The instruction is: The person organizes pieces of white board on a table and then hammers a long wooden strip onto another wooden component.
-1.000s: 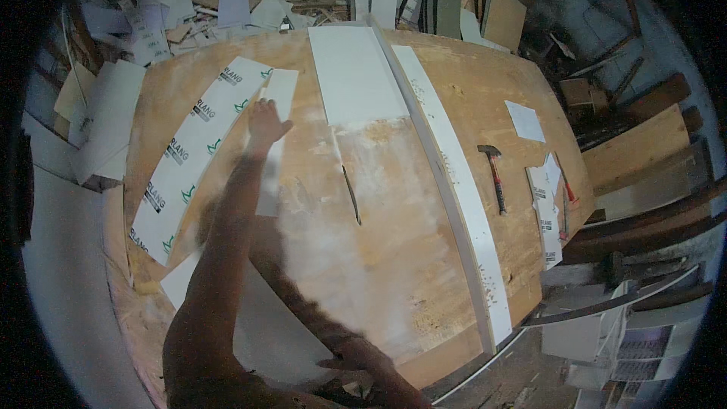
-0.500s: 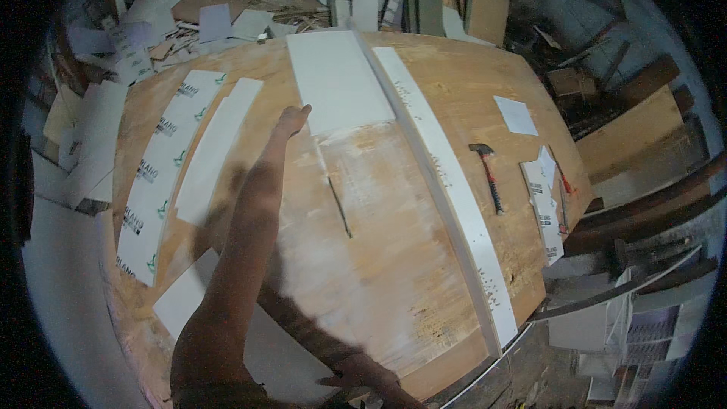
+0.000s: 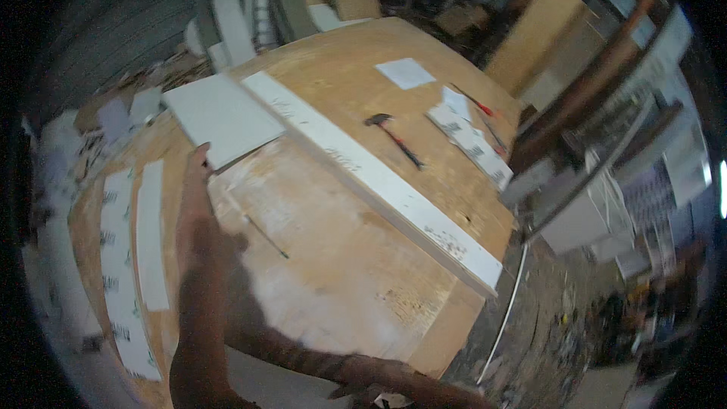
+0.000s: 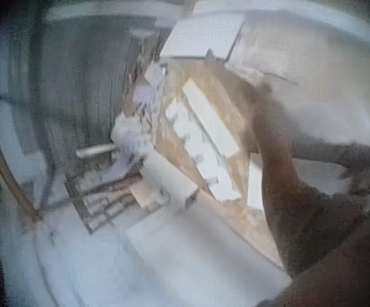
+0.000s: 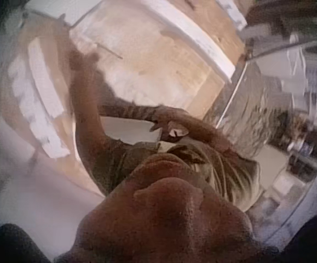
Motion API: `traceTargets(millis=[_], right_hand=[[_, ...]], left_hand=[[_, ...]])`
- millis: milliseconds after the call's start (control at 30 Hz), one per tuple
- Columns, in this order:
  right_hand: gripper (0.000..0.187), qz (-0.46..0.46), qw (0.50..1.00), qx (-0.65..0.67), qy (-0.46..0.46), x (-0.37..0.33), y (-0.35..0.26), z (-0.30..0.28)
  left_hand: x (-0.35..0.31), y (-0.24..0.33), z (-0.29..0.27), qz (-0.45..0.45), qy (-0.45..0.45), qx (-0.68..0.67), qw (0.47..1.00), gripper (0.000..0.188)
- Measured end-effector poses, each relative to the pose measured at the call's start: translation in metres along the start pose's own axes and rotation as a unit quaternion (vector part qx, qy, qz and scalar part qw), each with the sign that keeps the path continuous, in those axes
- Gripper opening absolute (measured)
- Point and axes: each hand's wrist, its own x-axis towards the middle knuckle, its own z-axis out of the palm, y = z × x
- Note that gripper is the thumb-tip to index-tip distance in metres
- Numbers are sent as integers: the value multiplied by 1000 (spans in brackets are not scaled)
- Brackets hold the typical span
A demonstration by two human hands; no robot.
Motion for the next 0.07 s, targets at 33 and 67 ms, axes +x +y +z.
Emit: traceTargets(millis=[33,67], right_hand=[[67,-29,999,10,41,-2,-2,-1],[67,-32,997,-4,70,-7,-5,-2]], left_hand=[[-7,13,9,5,-4,28,1000,45],[-10,21,23,17,-44,43,998,48]])
